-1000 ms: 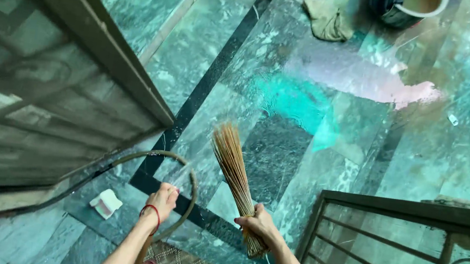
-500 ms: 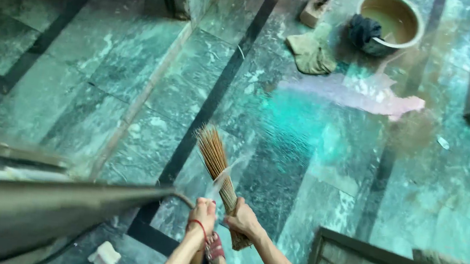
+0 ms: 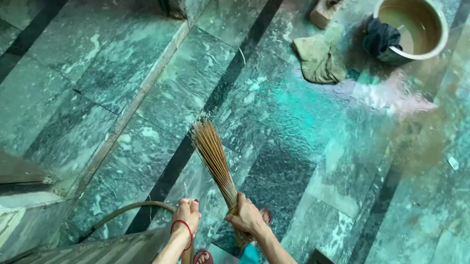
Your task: The person turns on a faucet, sprays water from a hose to scrub the floor with a broom, and then rinses a cloth and a bucket.
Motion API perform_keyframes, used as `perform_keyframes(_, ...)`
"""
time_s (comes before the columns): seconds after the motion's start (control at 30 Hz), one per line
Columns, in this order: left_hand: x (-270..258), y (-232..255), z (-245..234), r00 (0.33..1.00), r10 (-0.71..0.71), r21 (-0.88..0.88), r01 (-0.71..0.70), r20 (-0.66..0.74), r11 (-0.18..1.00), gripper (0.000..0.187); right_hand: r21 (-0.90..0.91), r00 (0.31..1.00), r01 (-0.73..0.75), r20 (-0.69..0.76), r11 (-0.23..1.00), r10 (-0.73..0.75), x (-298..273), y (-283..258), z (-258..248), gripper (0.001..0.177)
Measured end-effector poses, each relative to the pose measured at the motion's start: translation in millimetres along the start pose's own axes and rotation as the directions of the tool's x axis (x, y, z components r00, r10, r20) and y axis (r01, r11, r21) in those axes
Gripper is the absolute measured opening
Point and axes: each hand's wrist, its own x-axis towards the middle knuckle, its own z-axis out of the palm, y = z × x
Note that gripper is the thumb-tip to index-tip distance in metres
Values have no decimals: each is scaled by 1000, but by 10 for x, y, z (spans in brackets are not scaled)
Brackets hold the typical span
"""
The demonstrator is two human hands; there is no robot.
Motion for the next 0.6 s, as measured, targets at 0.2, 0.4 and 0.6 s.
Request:
perform_keyframes(0.2,632,212,174,990,122,138,-111,-75,984,33,-154,992,108,79,982,-97,753,-93,-335,84)
perform_keyframes(0.4,2045,-453,825,926,358,488,-257,-123,834,29,-142,964,241,147,960,-220,1395,-198,-878,87)
perform_keyframes(0.6,1994,190,266,867,-385,-46,391,-316,919,41,-262,965,177,236,949,-114,2047,-144,-1621,84)
